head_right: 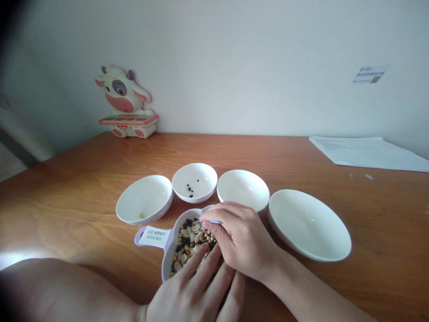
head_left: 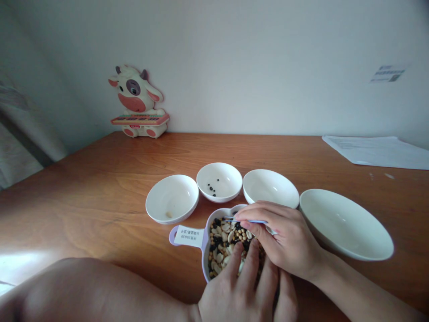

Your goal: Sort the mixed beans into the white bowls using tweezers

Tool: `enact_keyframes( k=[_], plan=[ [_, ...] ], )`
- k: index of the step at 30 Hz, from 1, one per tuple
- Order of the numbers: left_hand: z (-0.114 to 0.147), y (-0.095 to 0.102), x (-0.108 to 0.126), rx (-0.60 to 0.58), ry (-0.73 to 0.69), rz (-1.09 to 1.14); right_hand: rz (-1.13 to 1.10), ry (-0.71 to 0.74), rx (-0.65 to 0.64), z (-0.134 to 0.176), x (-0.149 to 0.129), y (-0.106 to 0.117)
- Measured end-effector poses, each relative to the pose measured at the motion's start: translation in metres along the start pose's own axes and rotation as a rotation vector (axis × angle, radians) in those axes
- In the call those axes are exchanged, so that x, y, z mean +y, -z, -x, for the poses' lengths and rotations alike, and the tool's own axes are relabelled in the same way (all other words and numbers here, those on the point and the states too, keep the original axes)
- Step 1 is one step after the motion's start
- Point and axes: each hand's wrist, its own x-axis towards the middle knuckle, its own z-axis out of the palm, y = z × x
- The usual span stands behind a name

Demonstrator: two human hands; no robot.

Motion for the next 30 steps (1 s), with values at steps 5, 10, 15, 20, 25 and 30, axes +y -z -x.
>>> enact_keyframes(
  k=[5, 10, 15, 20, 25, 30],
  plan=[
    [-0.0022, 0.0011, -0.0002, 0.036, 0.036, 0.020, -0.009, 0.001, -0.009, -0.0001, 0.0009, -0.0006],
    [0.0035, -0.0010, 0.0013, -0.036, -0.025, -0.029, -0.015, 0.007, -0.009, -0.0006, 0.0014, -0.0006],
    [0.0039, -0.0014, 0.0006, -0.025, -0.015, -0.022, -0.010, 0.015, -0.006, 0.0006, 0.0014, -0.0005],
    [0.0003, 0.0005, -0.0017, 0.014, 0.002, 0.011, -0.005, 0.037, 0.076, 0.0028, -0.0016, 0.0020],
    [-0.0011, -0.0010, 0.0005, 0.094, 0.060, 0.015, 0.103, 0.022, 0.206, 0.0048, -0.0015, 0.0030],
    [-0.0026, -0.0006, 0.0012, 0.080, 0.071, 0.029, 0.099, -0.052, 0.251, 0.0060, 0.0023, -0.0004]
  ],
)
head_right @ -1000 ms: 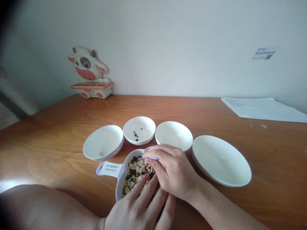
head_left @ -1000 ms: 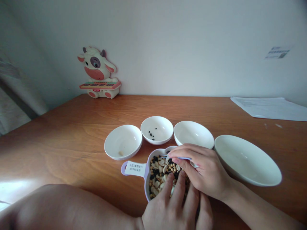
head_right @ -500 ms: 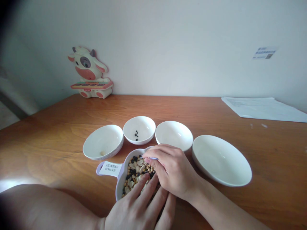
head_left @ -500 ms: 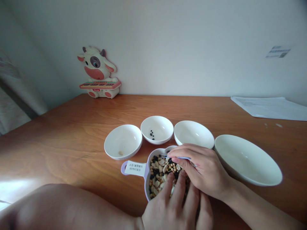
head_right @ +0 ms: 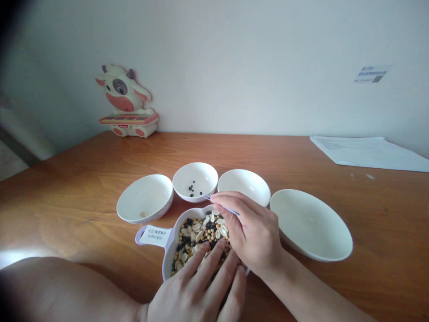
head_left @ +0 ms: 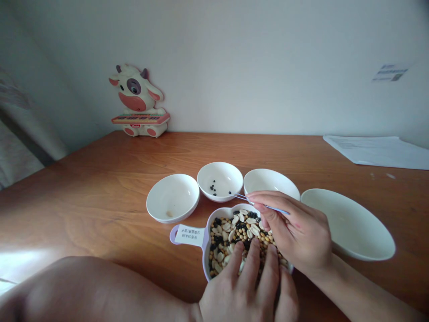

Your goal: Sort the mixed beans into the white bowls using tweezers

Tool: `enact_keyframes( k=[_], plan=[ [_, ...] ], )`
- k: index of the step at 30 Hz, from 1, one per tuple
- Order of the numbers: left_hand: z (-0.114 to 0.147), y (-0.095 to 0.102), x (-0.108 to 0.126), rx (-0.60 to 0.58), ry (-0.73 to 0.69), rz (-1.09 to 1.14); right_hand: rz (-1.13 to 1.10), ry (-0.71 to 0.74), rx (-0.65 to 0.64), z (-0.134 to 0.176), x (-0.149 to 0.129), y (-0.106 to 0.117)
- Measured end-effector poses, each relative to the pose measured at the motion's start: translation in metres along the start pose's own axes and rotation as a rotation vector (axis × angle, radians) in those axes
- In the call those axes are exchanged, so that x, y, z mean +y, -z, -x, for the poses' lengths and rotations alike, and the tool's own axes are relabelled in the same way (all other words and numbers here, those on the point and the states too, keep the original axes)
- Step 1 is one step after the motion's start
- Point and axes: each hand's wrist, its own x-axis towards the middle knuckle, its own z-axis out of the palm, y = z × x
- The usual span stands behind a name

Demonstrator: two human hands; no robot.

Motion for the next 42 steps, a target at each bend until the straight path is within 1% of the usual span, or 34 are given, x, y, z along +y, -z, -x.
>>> enact_keyframes(
  k=[4, 8, 14, 24, 30, 32, 34, 36, 39, 42],
  plan=[
    [-0.0022, 0.0018, -0.0010, 0.012, 0.010, -0.001, -0.018, -0.017, 0.004, 0.0009, 0.0010, -0.0020],
    [-0.0026, 0.0023, -0.0009, -0.002, 0.010, -0.002, -0.013, -0.033, 0.009, 0.0011, 0.0021, -0.0033],
    [-0.0026, 0.0019, 0.0005, 0.025, 0.043, -0.001, 0.015, -0.052, -0.009, 0.0007, 0.0039, -0.0037],
    [-0.0020, 0.0027, 0.0011, -0.011, 0.022, 0.011, 0.038, -0.105, 0.001, -0.0001, 0.0041, -0.0038],
    [-0.0039, 0.0036, -0.0013, -0.020, -0.004, 0.011, 0.041, -0.095, 0.013, 0.0001, 0.0036, -0.0007],
    [-0.0041, 0.0035, -0.0012, -0.014, -0.006, 0.018, 0.028, -0.049, 0.018, -0.0002, 0.0014, 0.0019],
    [-0.0044, 0.0038, -0.0010, -0.022, -0.003, 0.026, -0.013, 0.011, -0.007, -0.0005, -0.0011, 0.0040],
    [-0.0046, 0.0046, -0.0010, -0.049, -0.011, 0.024, -0.070, 0.048, -0.071, -0.0010, -0.0027, 0.0050],
    [-0.0046, 0.0059, -0.0016, -0.090, -0.042, 0.014, -0.130, 0.056, -0.175, -0.0017, -0.0029, 0.0041],
    [-0.0047, 0.0066, -0.0026, -0.103, -0.066, 0.011, -0.124, 0.025, -0.193, -0.0017, -0.0018, 0.0029]
  ],
)
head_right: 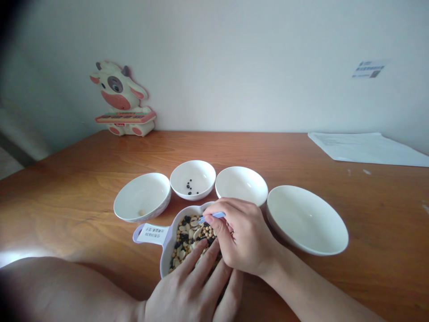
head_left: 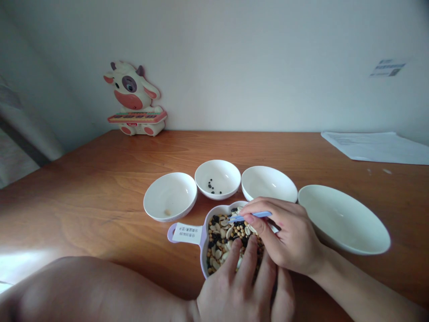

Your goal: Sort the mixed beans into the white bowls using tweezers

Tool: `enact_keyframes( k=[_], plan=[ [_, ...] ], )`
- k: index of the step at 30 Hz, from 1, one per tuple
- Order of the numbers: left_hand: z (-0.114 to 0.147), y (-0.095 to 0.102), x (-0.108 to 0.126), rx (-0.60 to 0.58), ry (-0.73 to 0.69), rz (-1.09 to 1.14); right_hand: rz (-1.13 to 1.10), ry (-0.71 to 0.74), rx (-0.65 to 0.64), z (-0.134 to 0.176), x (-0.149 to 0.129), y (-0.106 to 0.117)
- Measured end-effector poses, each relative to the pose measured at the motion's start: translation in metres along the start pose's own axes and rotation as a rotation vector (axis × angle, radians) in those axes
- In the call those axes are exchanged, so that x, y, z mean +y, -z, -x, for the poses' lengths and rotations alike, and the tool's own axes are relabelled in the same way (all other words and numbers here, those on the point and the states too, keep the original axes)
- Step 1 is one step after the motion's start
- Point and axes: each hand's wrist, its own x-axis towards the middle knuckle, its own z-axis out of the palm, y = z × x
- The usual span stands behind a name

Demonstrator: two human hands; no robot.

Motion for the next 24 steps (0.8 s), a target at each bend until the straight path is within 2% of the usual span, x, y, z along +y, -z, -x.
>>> enact_keyframes(
  k=[7, 12, 18, 24],
  plan=[
    [-0.0005, -0.0007, 0.0001, -0.003, 0.000, 0.001, -0.069, 0.027, -0.048, 0.0004, 0.0001, 0.0004],
    [0.0018, -0.0018, 0.0015, 0.024, 0.024, 0.002, -0.031, 0.002, 0.025, 0.0015, -0.0012, 0.0019],
    [0.0022, -0.0014, 0.0002, 0.011, 0.023, -0.005, -0.064, -0.035, -0.022, 0.0034, -0.0022, 0.0047],
    [0.0026, -0.0014, -0.0003, 0.016, 0.016, 0.001, -0.040, -0.050, -0.012, 0.0029, -0.0007, 0.0054]
  ],
)
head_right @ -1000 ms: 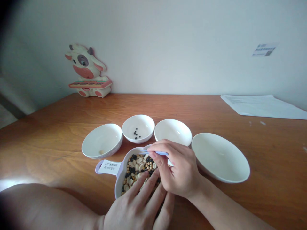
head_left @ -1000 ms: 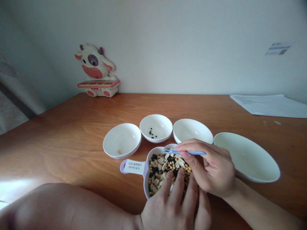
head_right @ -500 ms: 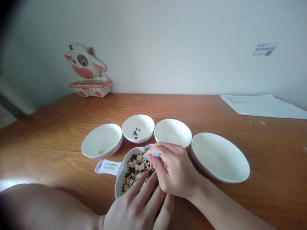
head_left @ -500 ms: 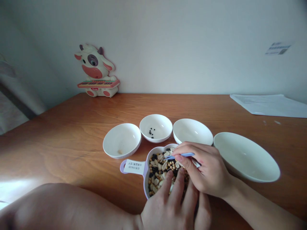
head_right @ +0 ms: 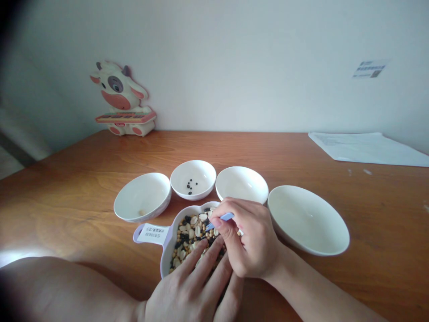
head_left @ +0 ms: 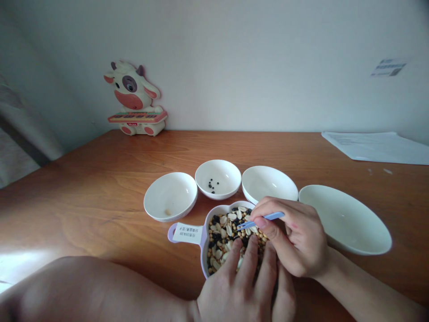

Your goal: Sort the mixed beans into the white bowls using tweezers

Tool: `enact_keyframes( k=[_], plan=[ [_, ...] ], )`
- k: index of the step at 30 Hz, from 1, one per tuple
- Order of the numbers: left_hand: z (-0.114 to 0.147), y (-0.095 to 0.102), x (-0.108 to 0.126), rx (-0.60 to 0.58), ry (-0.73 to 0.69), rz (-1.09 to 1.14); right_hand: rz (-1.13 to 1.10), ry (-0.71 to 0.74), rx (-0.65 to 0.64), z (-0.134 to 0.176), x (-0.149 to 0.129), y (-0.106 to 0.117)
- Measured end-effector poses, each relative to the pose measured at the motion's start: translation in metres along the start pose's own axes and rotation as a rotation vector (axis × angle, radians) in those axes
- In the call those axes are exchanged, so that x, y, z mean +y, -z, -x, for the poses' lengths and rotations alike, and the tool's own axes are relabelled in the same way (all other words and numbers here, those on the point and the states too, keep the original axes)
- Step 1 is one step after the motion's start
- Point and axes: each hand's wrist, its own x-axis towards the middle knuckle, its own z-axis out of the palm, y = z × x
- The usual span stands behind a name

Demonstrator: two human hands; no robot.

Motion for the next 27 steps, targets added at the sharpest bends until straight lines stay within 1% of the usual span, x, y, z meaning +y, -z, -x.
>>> enact_keyframes(
  k=[3, 8, 15, 22, 27],
  plan=[
    [0.0004, 0.0001, -0.0003, -0.006, -0.009, 0.001, -0.006, -0.004, -0.005, 0.0000, 0.0002, 0.0004],
    [-0.0008, 0.0000, -0.0005, 0.029, 0.015, 0.011, -0.010, -0.005, -0.012, 0.0012, 0.0006, 0.0004],
    [0.0026, -0.0008, -0.0002, -0.029, -0.029, -0.013, 0.012, -0.008, -0.011, 0.0006, 0.0011, 0.0011],
    [-0.0008, -0.0008, 0.0007, 0.041, 0.024, 0.012, 0.015, -0.001, -0.012, 0.0015, 0.0025, 0.0023],
    [-0.0014, -0.0011, 0.0012, 0.028, 0.018, 0.011, 0.015, -0.006, -0.019, 0.0022, 0.0031, 0.0022]
  ],
)
